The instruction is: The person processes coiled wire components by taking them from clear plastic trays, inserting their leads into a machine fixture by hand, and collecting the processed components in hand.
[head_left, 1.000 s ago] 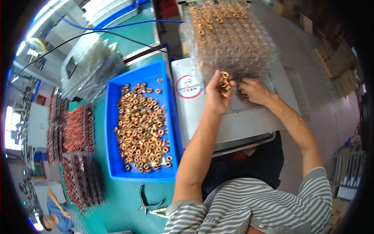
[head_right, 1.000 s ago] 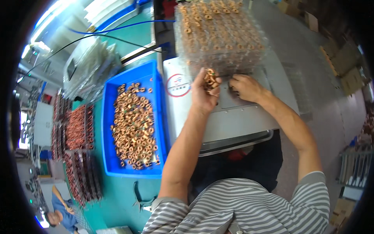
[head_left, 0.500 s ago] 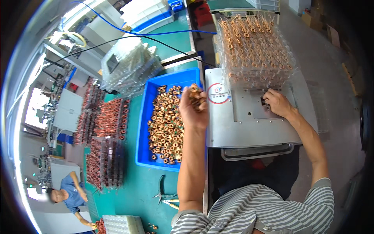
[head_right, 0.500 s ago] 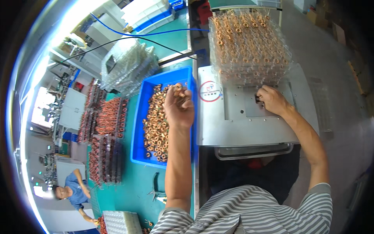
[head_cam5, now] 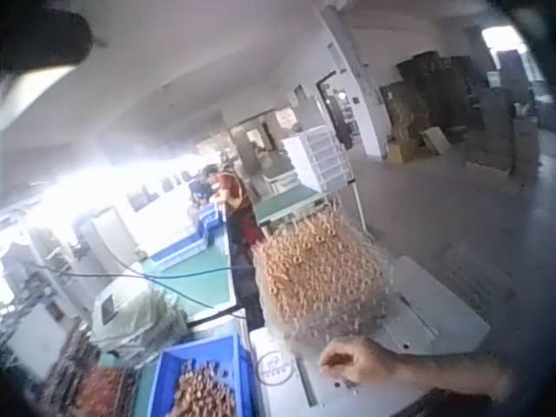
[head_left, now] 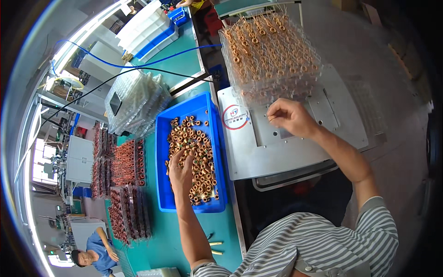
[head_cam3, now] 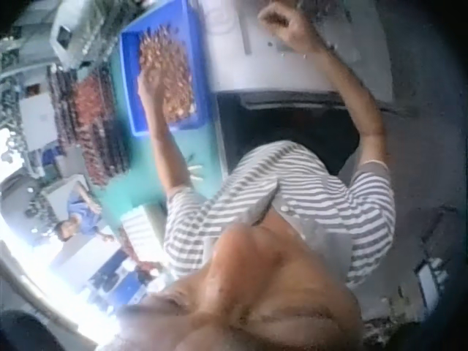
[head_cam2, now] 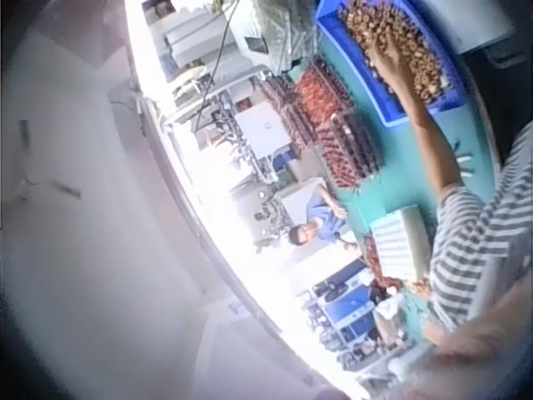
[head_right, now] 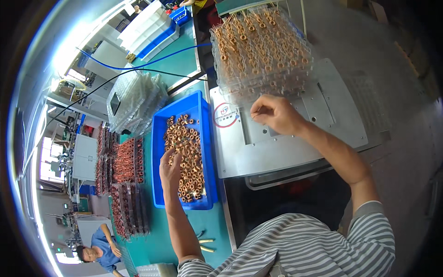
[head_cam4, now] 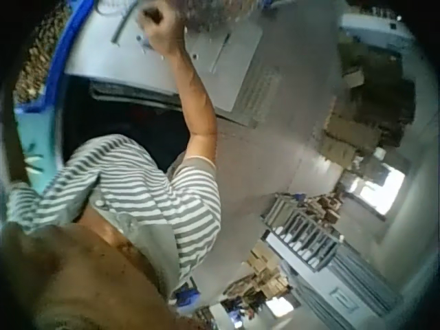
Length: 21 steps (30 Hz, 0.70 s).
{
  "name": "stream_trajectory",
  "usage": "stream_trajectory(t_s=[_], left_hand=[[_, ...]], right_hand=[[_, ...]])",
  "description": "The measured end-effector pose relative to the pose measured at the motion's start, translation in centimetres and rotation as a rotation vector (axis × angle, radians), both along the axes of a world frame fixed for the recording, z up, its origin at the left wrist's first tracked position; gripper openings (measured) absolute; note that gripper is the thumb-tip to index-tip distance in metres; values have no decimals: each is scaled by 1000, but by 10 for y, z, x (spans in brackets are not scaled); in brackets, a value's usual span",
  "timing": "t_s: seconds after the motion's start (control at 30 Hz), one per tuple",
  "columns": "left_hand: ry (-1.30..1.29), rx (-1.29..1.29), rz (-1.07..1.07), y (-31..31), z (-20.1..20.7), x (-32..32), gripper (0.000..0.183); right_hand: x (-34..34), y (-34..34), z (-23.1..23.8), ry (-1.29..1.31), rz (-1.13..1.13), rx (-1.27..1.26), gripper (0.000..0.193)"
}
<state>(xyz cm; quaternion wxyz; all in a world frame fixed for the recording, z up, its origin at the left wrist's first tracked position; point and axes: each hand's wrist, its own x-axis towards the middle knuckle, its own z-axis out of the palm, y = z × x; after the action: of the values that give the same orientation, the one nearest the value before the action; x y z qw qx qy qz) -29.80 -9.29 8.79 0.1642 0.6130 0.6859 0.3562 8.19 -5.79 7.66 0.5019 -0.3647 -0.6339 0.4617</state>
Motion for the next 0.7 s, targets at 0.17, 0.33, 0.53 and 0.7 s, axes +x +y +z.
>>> stream_trajectory(t_s=[0.17,0.33,0.53,0.7], left_hand=[[-1009,-282,-217,-25,22,112,51],[-1690,-573,-351,-23,-3,183,49],[-1608,-680,-237,-19,-20,187,28],[-1304,-454,-199,-32,-35,184,28]], right_hand=[[-29,-20,19,-107,-132,224,12],[-42,-33,25,-448,-101,711,17],[-6,-4,48,-489,-225,684,13],[84,122,71,-622,-653,360,26]])
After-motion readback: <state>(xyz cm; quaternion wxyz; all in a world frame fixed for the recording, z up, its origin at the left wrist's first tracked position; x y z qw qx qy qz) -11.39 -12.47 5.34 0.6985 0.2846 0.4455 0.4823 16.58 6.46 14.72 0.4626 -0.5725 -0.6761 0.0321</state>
